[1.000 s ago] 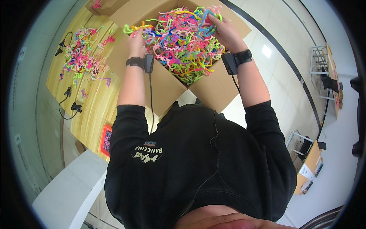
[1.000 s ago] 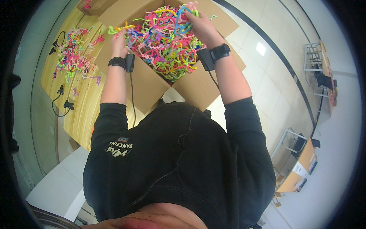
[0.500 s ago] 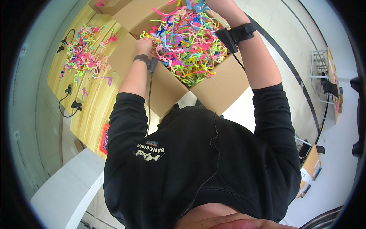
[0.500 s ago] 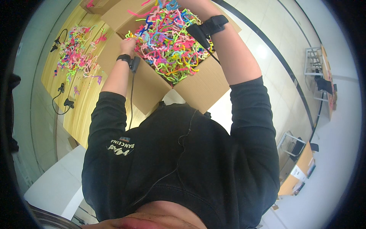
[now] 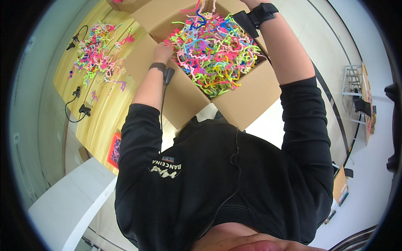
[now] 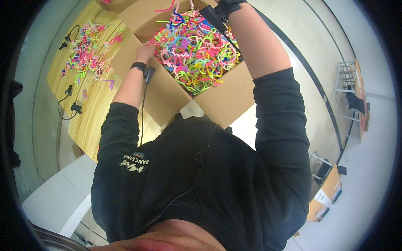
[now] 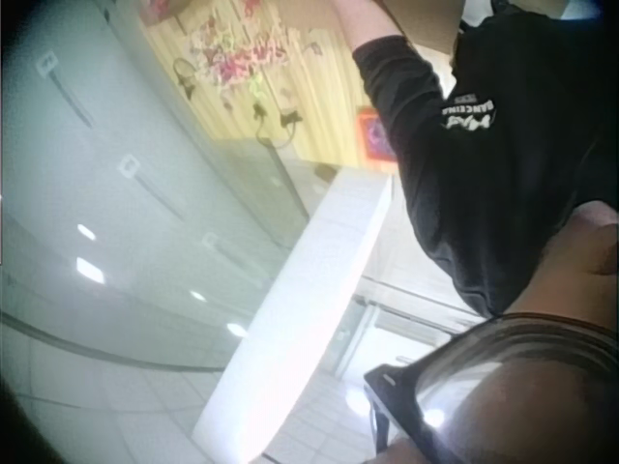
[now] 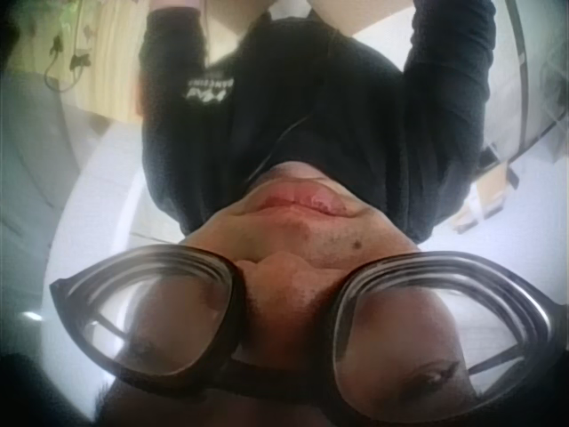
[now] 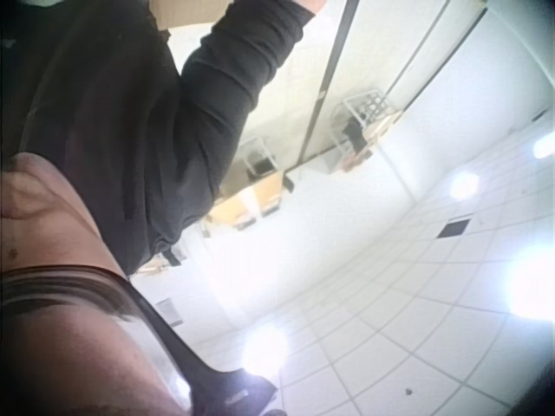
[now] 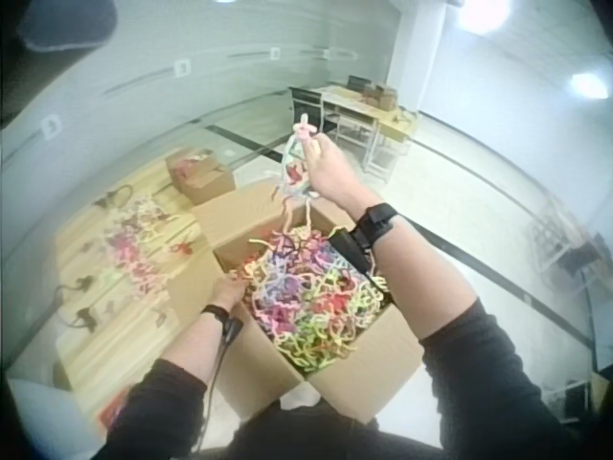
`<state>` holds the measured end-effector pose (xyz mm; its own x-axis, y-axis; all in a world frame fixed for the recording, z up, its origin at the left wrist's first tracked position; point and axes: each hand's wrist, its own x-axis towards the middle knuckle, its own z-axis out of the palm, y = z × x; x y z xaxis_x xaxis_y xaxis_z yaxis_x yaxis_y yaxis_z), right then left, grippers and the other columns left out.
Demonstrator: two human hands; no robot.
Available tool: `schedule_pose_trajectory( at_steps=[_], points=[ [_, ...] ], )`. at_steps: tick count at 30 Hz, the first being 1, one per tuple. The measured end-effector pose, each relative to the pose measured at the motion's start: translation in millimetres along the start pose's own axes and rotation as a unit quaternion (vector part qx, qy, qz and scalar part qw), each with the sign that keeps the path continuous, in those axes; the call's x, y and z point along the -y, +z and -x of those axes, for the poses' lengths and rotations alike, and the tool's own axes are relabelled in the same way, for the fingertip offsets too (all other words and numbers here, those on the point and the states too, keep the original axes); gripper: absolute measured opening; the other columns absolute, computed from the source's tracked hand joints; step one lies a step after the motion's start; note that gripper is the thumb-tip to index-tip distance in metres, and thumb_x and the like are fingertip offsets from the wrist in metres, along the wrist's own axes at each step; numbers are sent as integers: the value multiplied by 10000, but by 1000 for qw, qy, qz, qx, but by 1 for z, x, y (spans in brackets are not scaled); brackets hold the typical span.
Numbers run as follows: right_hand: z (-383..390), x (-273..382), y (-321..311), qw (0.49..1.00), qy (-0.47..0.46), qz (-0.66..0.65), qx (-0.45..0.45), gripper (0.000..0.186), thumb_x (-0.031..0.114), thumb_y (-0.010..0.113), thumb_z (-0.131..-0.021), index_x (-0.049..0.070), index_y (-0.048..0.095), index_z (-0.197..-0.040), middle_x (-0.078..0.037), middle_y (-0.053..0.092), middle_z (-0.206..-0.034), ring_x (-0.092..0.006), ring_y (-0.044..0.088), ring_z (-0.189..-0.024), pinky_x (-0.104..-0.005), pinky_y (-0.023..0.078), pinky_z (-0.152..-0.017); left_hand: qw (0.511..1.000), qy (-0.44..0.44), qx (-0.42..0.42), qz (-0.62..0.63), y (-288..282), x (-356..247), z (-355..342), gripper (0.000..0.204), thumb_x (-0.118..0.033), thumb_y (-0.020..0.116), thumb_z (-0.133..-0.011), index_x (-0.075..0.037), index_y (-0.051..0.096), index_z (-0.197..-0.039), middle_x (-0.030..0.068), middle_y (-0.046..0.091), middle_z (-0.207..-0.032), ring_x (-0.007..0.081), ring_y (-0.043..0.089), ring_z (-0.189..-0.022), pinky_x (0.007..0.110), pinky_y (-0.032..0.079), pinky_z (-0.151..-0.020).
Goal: The person repeatedly picks up handfuls of colorful plastic strips from a cardboard box, separates them, and places them back into the box. The person also moves a small orange tray on the table and occasionally picks up strips from the table surface.
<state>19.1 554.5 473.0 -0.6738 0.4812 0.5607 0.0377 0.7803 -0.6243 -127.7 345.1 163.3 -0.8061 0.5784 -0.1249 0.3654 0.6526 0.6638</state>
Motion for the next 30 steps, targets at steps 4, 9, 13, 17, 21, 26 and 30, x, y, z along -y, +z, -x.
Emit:
schedule_pose_trajectory(
  at_steps=[4, 9, 13, 17, 21, 26, 30],
  points=[
    [-5, -8, 4, 998, -38, -48, 28, 411, 301, 314, -1041, -33, 535, -1134, -222, 615, -1077, -310, 580, -1044, -386, 434, -929, 971, 135, -72, 184, -20, -34, 19, 403, -316, 721, -860, -26, 671, -1135, 125, 718, -976, 210, 672, -892, 331, 525, -783],
    [-2, -6, 23, 992, 5, -67, 109, 422, 310, 280, -1032, -26, 524, -1108, -164, 583, -1025, -258, 545, -1006, -375, 416, -917, 934, 239, -15, 266, -50, -114, 40, 410, -269, 713, -898, -3, 633, -1199, 61, 703, -983, 121, 624, -848, 285, 504, -733],
    [-6, 16, 34, 949, 2, -289, 126, 501, 360, 318, -1052, -27, 482, -1324, -102, 522, -1296, -183, 464, -1195, -317, 365, -1029, 934, 289, -16, 208, -51, -147, 53, 340, -308, 690, -908, -14, 688, -1079, 107, 703, -910, 173, 644, -809, 317, 497, -715],
    [-19, 43, 4, 973, -55, -212, 74, 515, 376, 339, -1068, -16, 435, -1387, -84, 476, -1364, -166, 433, -1239, -287, 344, -1050, 930, 329, -90, 138, -39, -136, 48, 263, -263, 669, -903, -14, 709, -978, 157, 694, -863, 262, 651, -754, 343, 490, -702],
    [-30, 65, -25, 952, 16, -273, 140, 386, 372, 387, -1061, 23, 548, -1096, -15, 589, -917, -110, 580, -812, -242, 493, -750, 962, 186, -4, 201, -27, -117, 44, 247, -225, 651, -902, -7, 709, -1003, 148, 706, -883, 195, 667, -807, 323, 490, -737],
    [-19, 57, -16, 920, 28, -336, 198, 285, 301, 462, -1035, 34, 559, -1058, 5, 555, -880, -90, 533, -777, -265, 492, -728, 876, 154, -125, 440, -43, -118, 50, 265, -195, 680, -909, -11, 697, -1099, 69, 715, -1001, 116, 633, -905, 276, 500, -822],
    [-5, 41, 12, 963, 22, -221, 152, 297, 245, 545, -980, 2, 533, -1150, -69, 562, -1070, -142, 540, -933, -306, 478, -819, 887, 227, -120, 384, -67, -138, 55, 502, -287, 713, -883, -7, 587, -1281, 128, 696, -1103, 193, 654, -963, 318, 490, -895]
  ],
)
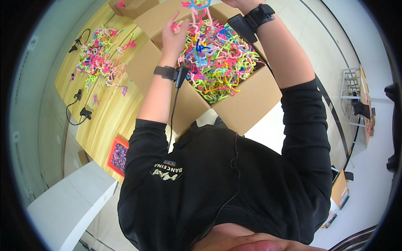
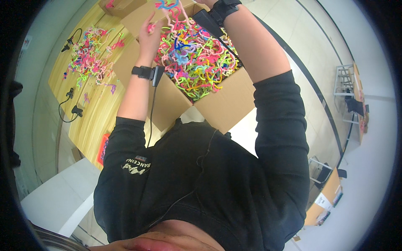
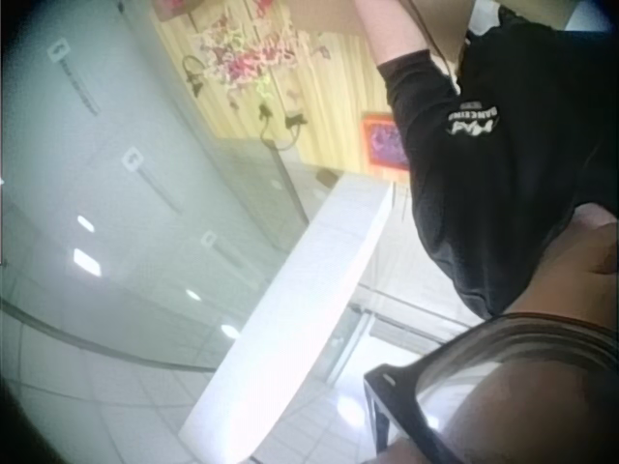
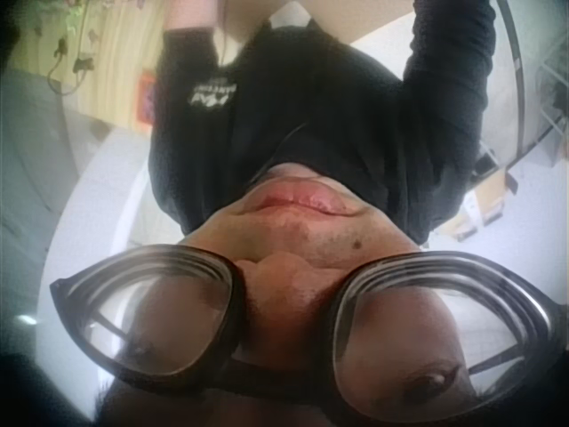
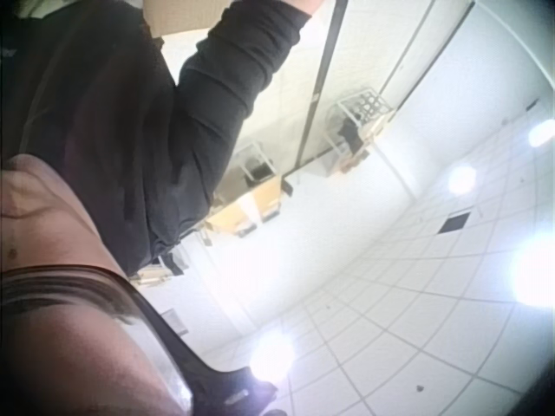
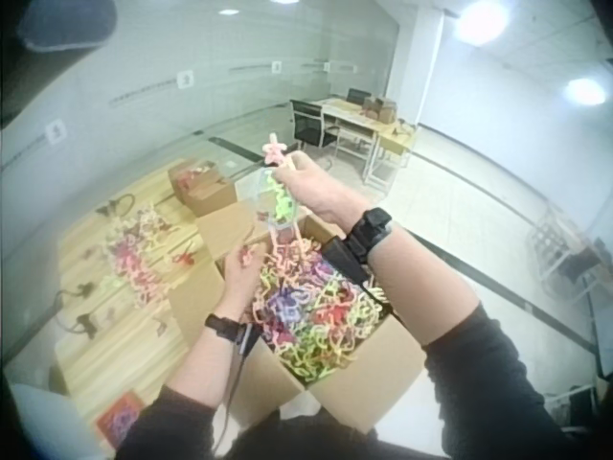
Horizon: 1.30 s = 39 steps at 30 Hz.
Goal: The person repeatedly picks up handfuls of colorful plastic strips from a cardboard box, separates them, and places them back into the box. The person also moves a small orange tray on the table and occasionally picks up strips from the table surface.
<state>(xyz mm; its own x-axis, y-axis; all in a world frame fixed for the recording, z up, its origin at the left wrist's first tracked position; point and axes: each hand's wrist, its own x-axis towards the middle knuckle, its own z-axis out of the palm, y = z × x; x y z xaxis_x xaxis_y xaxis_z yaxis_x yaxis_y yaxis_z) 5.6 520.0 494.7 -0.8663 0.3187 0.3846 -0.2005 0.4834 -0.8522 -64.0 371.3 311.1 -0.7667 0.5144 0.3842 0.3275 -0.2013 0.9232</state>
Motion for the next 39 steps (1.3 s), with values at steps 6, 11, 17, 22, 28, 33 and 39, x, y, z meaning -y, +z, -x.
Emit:
schedule_pose_trajectory(
  at_steps=[6, 11, 17, 22, 28, 33, 39],
  points=[
    [15, 5, 19, 990, 86, -109, -25, 292, 115, 597, -919, -2, 514, -1173, -70, 571, -1045, -132, 556, -880, -279, 485, -781, 975, -11, 190, -116, 7, -3, 6, 400, -284, 708, -889, 7, 650, -1157, 129, 716, -967, 186, 691, -927, 297, 520, -802],
    [-1, 45, -8, 995, -65, -6, -75, 283, 129, 594, -937, -18, 515, -1165, -54, 592, -995, -120, 559, -864, -269, 481, -757, 978, 76, 127, -146, 2, 44, 12, 286, -272, 685, -910, 13, 700, -932, 83, 695, -752, 136, 664, -638, 281, 511, -629],
    [-2, 53, -29, 995, -40, -1, -88, 458, 225, 678, -912, -12, 488, -1253, -57, 596, -1057, -133, 569, -921, -280, 484, -803, 957, -268, 102, 45, -13, 96, -12, 269, -251, 687, -902, -18, 719, -1033, 30, 678, -794, 75, 588, -614, 255, 474, -543],
    [18, -8, -18, 969, 93, 202, 105, 867, 372, 765, -829, -19, 301, -1448, -169, 441, -1412, -266, 465, -1254, -348, 377, -1053, 876, -133, 288, -364, -35, 113, -36, 427, -406, 718, -854, -31, 714, -1060, 149, 726, -979, 247, 687, -841, 364, 536, -752],
    [94, -111, 15, 915, 187, 287, 213, 610, 410, 693, -890, 5, 541, -1320, -173, 646, -1187, -260, 651, -1040, -354, 519, -883, 823, -122, 394, -390, -57, 128, 18, 443, -358, 749, -804, -79, 676, -1140, 162, 675, -1158, 288, 655, -1027, 354, 495, -898],
    [166, -116, 52, 937, 280, 99, 181, 553, 379, 645, -937, 29, 524, -1348, -127, 652, -1150, -205, 645, -1007, -321, 522, -835, 950, -131, 282, -22, -44, 73, 54, 480, -179, 624, -899, -15, 513, -1337, 150, 623, -1231, 232, 621, -1093, 363, 484, -956],
    [211, -78, 92, 919, 273, -280, -44, 477, 230, 657, -946, 59, 477, -1353, -39, 625, -1071, -93, 595, -934, -228, 475, -773, 854, -265, 187, 407, -14, -23, 88, 441, -42, 397, -977, -59, 392, -1417, 124, 538, -1324, 196, 531, -1213, 348, 435, -1024]
  ],
)
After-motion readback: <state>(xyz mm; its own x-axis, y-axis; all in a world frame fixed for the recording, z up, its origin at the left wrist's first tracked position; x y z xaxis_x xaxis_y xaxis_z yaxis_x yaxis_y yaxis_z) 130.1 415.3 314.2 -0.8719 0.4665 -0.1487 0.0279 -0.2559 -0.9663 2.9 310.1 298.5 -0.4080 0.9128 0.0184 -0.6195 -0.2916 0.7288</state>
